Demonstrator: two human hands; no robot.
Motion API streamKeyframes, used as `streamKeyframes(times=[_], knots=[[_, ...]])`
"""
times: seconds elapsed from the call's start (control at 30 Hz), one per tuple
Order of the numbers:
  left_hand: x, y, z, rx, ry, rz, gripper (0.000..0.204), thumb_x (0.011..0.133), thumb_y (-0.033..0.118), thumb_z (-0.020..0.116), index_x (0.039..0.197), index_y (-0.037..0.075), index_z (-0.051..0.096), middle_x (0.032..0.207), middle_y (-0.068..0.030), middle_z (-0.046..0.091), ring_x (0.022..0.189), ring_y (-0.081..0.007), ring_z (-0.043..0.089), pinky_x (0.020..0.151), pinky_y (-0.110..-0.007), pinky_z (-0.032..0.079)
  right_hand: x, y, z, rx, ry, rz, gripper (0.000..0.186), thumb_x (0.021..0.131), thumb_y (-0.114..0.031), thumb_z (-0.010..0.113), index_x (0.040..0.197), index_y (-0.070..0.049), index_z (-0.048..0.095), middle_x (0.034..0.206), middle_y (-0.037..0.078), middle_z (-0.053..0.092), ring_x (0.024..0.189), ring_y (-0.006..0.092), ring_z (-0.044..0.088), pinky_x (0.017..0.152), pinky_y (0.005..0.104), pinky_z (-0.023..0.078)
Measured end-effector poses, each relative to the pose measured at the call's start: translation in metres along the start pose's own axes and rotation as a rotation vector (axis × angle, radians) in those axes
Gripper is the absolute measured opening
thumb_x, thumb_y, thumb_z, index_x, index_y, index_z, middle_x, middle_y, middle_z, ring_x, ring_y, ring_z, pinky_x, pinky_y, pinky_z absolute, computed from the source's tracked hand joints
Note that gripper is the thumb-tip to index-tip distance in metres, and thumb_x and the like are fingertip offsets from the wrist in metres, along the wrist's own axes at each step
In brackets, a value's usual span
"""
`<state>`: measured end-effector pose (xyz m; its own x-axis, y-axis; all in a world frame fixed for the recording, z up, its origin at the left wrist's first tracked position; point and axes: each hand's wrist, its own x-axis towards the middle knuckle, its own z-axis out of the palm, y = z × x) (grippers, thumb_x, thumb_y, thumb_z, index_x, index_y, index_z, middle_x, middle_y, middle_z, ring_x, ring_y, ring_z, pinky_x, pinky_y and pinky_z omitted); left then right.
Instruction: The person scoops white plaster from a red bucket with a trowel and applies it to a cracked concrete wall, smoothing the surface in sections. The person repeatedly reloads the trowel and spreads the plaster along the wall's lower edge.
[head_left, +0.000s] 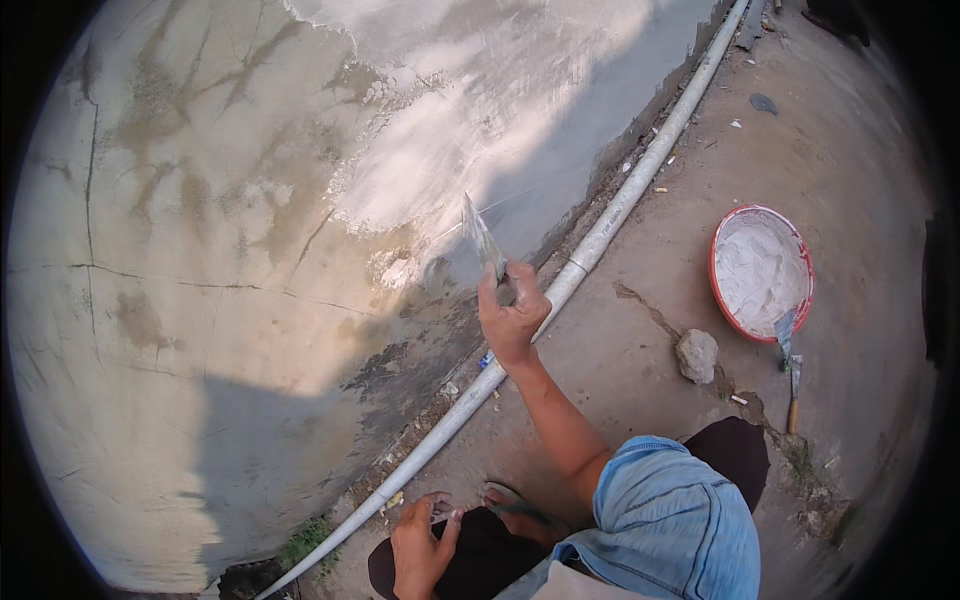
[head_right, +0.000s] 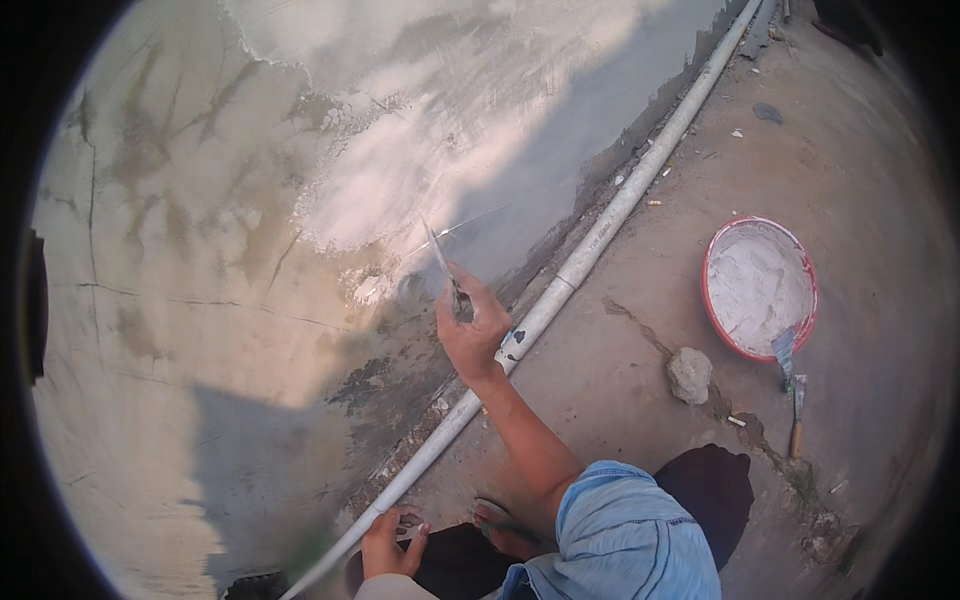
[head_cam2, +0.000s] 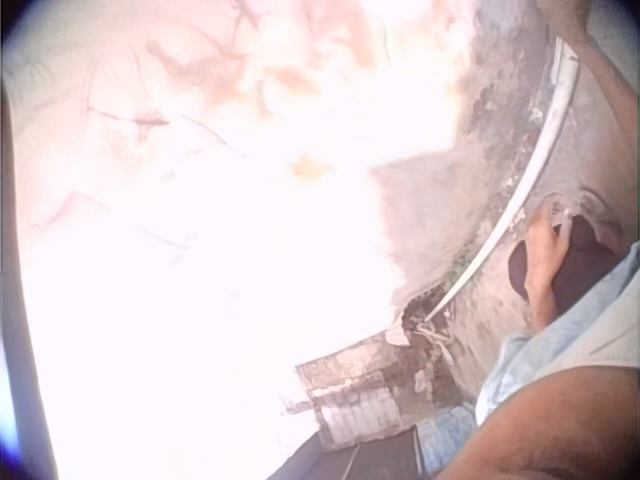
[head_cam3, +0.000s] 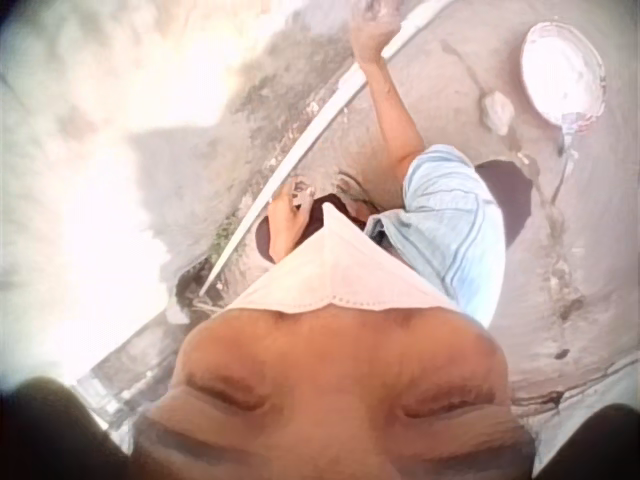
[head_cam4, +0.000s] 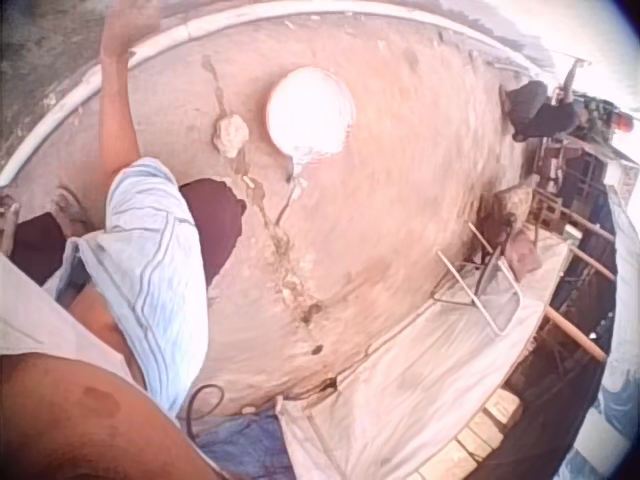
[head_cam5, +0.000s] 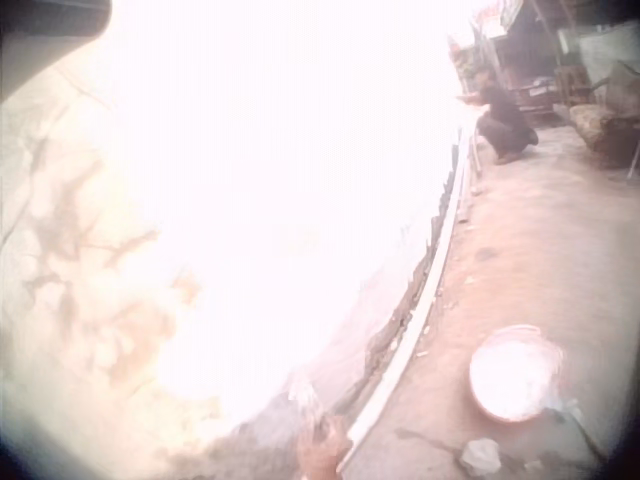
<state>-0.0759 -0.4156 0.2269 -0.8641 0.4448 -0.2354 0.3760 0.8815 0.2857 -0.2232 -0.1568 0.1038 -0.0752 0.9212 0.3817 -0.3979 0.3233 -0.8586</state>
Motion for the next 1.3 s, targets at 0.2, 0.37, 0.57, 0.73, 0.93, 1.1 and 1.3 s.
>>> streamKeyframes(times=[0.2, 0.37, 0.57, 0.73, 0.93, 1.1, 1.3], knots=[[-0.002, 0.041, -0.007, -0.15, -0.039, 0.147, 0.029, 0.084, 0.02, 0.071, 0.108, 0.004, 0.065, 0.097, -0.0254, 0.066, 0.092, -0.0452, 0.063, 0.078, -0.048, 0.051, 0.129, 0.191, -0.067, -0.736, 0.197, 0.203, 0.039, 0.089, -0.018, 0.059, 0.126, -0.008, 0.063, 0.096, 0.023, 0.071, 0.085, 0.0413, 0.069, 0.076, 0.0495, 0.052], [-0.003, 0.051, -0.012, -0.284, -0.083, 0.098, 0.027, 0.083, 0.017, 0.073, 0.105, 0.003, 0.065, 0.098, -0.0238, 0.067, 0.092, -0.0424, 0.064, 0.078, -0.045, 0.051, 0.12, 0.183, -0.051, -0.626, 0.073, 0.252, 0.041, 0.087, -0.018, 0.061, 0.126, -0.005, 0.065, 0.103, 0.024, 0.07, 0.096, 0.0392, 0.068, 0.086, 0.0445, 0.05], [-0.002, 0.026, -0.015, -0.351, -0.115, 0.259, 0.024, 0.083, 0.01, 0.071, 0.105, 0.002, 0.065, 0.099, -0.0203, 0.068, 0.091, -0.0387, 0.067, 0.079, -0.041, 0.053, -0.002, 0.067, 0.019, -0.279, -0.107, 0.022, 0.048, 0.082, -0.005, 0.066, 0.13, -0.006, 0.062, 0.111, 0.021, 0.069, 0.09, 0.0316, 0.072, 0.073, 0.036, 0.055], [0.0, -0.01, -0.018, -0.383, -0.186, 0.398, 0.028, 0.082, 0.009, 0.072, 0.108, 0.002, 0.064, 0.101, -0.019, 0.068, 0.094, -0.0364, 0.067, 0.083, -0.04, 0.053, -0.104, -0.032, 0.049, -0.295, -0.411, -0.201, 0.059, 0.075, -0.005, 0.069, 0.132, -0.018, 0.064, 0.119, 0.019, 0.068, 0.083, 0.0266, 0.073, 0.064, 0.0312, 0.055], [-0.008, -0.062, -0.044, -0.383, -0.283, 0.533, 0.03, 0.082, 0.012, 0.072, 0.108, 0.0, 0.064, 0.104, -0.0176, 0.068, 0.097, -0.036, 0.065, 0.085, -0.041, 0.053, -0.076, 0.0, 0.011, -0.293, -0.063, -0.008, 0.034, 0.088, 0.0, 0.062, 0.122, 0.002, 0.066, 0.104, 0.021, 0.072, 0.083, 0.021, 0.073, 0.07, 0.0316, 0.055], [-0.004, -0.096, -0.044, -0.419, -0.332, 0.676, 0.029, 0.081, 0.011, 0.072, 0.107, 0.001, 0.063, 0.102, -0.0169, 0.068, 0.096, -0.0352, 0.065, 0.084, -0.041, 0.053, -0.039, 0.095, 0.009, -0.615, 0.131, 0.221, 0.038, 0.088, -0.004, 0.06, 0.125, 0.003, 0.064, 0.095, 0.022, 0.073, 0.083, 0.0285, 0.072, 0.075, 0.0365, 0.054], [0.012, -0.11, -0.051, -0.502, -0.353, 0.712, 0.028, 0.082, 0.01, 0.07, 0.107, 0.0, 0.062, 0.1, -0.0164, 0.067, 0.095, -0.0346, 0.064, 0.082, -0.042, 0.053, -0.156, 0.02, 0.068, -0.359, -0.155, -0.257, 0.05, 0.08, 0.0, 0.067, 0.129, -0.006, 0.064, 0.117, 0.019, 0.069, 0.1, 0.0284, 0.071, 0.081, 0.0317, 0.055]])
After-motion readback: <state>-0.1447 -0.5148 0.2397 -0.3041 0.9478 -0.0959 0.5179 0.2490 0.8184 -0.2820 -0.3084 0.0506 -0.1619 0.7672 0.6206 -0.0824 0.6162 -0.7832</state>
